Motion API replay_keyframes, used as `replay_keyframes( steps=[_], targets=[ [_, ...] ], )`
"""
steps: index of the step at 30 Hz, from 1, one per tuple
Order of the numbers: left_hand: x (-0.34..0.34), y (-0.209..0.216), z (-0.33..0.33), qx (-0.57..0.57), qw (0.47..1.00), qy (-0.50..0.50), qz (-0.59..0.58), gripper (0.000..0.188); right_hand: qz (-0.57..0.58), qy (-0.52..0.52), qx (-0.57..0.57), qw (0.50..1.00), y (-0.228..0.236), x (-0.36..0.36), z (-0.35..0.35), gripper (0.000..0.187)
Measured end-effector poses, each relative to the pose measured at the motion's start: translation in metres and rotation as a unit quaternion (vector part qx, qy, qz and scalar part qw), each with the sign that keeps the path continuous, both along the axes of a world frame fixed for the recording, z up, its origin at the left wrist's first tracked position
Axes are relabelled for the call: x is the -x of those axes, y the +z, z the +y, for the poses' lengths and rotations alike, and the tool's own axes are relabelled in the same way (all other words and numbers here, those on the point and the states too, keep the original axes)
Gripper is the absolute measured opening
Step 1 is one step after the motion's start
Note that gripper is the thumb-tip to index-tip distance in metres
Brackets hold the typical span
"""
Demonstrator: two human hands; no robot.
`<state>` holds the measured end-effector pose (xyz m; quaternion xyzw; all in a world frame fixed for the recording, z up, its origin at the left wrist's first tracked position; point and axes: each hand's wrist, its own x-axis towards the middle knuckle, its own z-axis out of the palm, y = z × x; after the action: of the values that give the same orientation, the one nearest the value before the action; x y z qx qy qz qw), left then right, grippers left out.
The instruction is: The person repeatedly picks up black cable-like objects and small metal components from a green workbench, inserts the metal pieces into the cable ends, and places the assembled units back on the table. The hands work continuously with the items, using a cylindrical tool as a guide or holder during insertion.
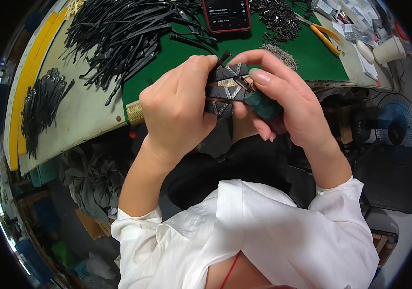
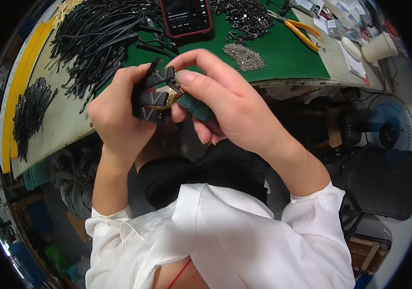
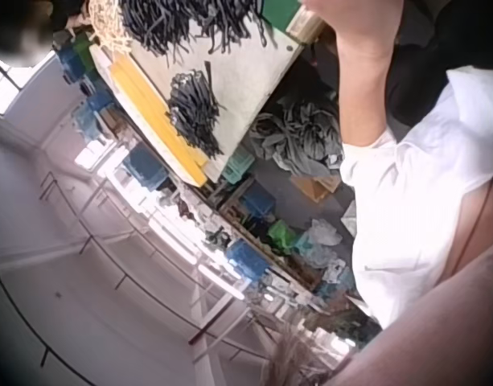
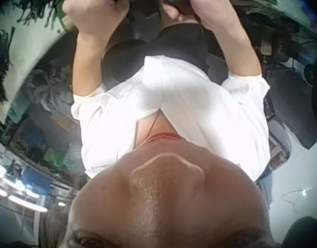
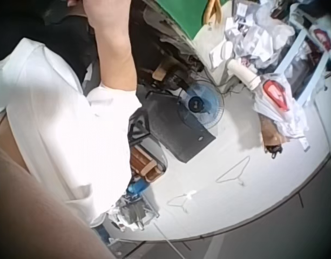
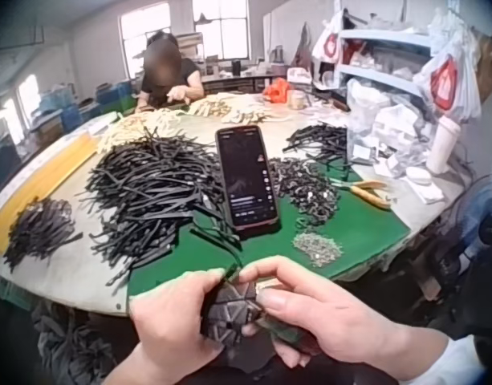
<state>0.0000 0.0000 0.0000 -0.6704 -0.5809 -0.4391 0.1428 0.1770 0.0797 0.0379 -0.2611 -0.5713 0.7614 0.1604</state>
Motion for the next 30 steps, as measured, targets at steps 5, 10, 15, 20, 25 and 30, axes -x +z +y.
replay_keyframes(
  steps=[5, 10, 15, 20, 25, 30],
  targets=[
    [0.0, -0.005, 0.007, -0.055, 0.998, -0.014, 0.011, 0.043, 0.018, -0.051, -0.147, 0.988, -0.015, 0.005, -0.005, 0.022],
    [0.005, -0.008, 0.007, -0.009, 0.998, 0.023, 0.054, 0.034, -0.039, -0.134, -0.589, 0.796, -0.048, 0.019, -0.008, 0.056],
    [0.029, 0.001, 0.0, 0.061, 0.973, 0.204, 0.09, 0.03, -0.083, -0.123, -0.562, 0.814, -0.043, 0.022, -0.015, 0.059],
    [0.112, -0.004, 0.003, 0.127, 0.939, 0.296, 0.116, 0.022, -0.114, -0.116, -0.476, 0.864, -0.048, -0.008, 0.003, 0.056],
    [0.133, -0.007, 0.058, 0.131, 0.944, 0.191, 0.236, 0.021, -0.14, -0.115, -0.459, 0.87, -0.048, -0.02, 0.017, 0.051],
    [0.144, -0.005, 0.085, 0.157, 0.928, 0.149, 0.304, 0.017, -0.193, -0.136, -0.438, 0.868, -0.036, -0.038, 0.038, 0.047]
  ],
)
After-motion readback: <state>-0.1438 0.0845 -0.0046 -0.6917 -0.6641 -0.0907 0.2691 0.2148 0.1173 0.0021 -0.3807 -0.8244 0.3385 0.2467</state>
